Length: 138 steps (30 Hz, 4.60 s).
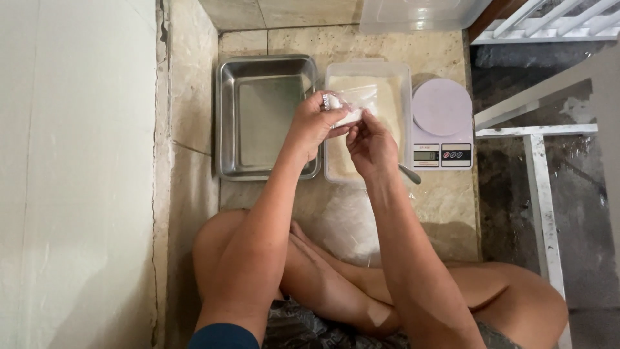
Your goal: The person scoops a white powder from a plastic container using a spoon and transfers it into small plastic bags. Each filled bag is placed on a digital scale, then set aside in a metal tray. The process is repeated multiple times.
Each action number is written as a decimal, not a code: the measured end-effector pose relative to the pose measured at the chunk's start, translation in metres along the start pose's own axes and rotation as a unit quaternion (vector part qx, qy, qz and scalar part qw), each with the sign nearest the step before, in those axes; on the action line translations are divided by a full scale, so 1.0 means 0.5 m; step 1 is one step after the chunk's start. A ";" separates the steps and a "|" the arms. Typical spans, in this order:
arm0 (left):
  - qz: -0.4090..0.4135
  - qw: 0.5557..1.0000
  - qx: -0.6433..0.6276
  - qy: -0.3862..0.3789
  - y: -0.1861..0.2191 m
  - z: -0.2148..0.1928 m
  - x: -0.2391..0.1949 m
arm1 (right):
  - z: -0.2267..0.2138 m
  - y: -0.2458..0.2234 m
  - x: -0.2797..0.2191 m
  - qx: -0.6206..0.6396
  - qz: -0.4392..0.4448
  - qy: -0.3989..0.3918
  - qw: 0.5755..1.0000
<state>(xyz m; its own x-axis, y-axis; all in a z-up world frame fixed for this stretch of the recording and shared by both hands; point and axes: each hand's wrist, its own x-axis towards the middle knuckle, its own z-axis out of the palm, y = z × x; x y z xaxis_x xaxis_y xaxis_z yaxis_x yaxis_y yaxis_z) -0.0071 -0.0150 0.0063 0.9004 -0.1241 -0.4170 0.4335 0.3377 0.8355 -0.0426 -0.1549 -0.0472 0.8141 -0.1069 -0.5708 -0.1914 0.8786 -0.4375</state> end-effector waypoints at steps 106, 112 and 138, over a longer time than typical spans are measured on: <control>0.061 0.746 0.614 -0.252 -0.130 0.044 -0.039 | 0.220 -0.208 -0.010 -0.772 -0.272 -0.095 0.567; 0.119 0.690 0.671 -0.246 -0.144 0.066 -0.037 | 0.266 -0.009 0.187 -0.743 -0.211 -0.156 0.615; 0.079 0.718 0.648 -0.243 -0.065 0.043 -0.064 | 0.228 -0.061 0.133 -0.676 -0.306 -0.042 0.669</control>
<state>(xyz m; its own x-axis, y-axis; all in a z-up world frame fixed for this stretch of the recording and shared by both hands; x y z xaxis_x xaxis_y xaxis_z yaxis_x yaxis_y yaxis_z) -0.0490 -0.0418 0.0001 0.7123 -0.5972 -0.3688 -0.2888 -0.7282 0.6215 0.0799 -0.1355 0.0074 0.9839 -0.1775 0.0198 -0.0821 -0.5481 -0.8324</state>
